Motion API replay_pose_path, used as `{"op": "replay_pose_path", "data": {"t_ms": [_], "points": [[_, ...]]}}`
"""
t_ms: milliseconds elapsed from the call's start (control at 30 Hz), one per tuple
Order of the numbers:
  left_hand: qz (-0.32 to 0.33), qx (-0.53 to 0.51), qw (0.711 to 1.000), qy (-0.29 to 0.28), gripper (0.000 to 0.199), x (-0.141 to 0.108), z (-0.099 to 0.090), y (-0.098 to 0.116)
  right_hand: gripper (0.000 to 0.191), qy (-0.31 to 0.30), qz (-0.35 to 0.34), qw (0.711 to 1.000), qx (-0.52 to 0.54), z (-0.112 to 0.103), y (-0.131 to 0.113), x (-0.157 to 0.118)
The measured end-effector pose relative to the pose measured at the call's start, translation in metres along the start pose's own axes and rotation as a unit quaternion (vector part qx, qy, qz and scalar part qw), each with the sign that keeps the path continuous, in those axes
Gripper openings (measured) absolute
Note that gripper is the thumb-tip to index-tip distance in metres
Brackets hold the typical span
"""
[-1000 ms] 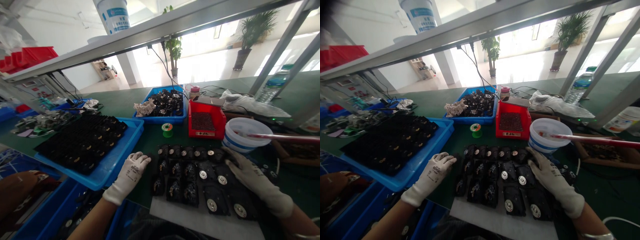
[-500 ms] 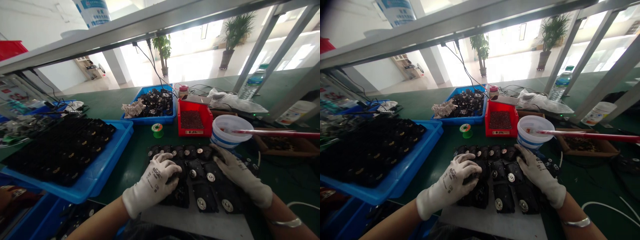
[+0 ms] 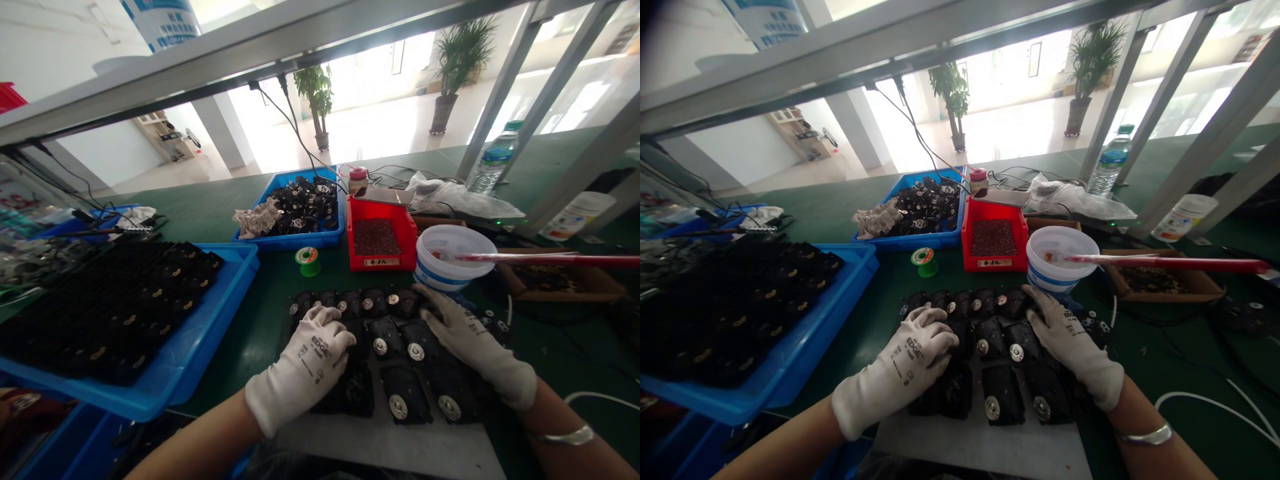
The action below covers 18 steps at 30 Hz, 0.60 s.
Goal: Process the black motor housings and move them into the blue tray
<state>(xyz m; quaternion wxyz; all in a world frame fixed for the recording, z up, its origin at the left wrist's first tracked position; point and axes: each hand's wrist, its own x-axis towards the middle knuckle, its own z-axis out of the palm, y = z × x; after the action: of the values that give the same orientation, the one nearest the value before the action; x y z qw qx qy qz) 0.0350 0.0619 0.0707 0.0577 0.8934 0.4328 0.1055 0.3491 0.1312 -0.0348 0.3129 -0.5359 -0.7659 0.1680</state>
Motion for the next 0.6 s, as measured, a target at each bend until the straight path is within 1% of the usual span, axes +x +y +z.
{"op": "replay_pose_path", "data": {"t_ms": [233,400,600], "points": [[0.018,0.006,1.000,-0.020,0.015,0.006,0.000,-0.006,0.048,-0.002,0.002,1.000,-0.002,0.000,0.000,0.001],[0.037,-0.006,0.998,-0.044,0.018,0.005,0.000,-0.009,0.048,-0.002,0.002,1.000,-0.004,0.001,0.002,0.000],[0.029,-0.024,0.998,-0.057,0.018,0.009,0.007,-0.013,0.049,0.003,0.001,1.000,-0.006,0.003,0.003,0.000]]}}
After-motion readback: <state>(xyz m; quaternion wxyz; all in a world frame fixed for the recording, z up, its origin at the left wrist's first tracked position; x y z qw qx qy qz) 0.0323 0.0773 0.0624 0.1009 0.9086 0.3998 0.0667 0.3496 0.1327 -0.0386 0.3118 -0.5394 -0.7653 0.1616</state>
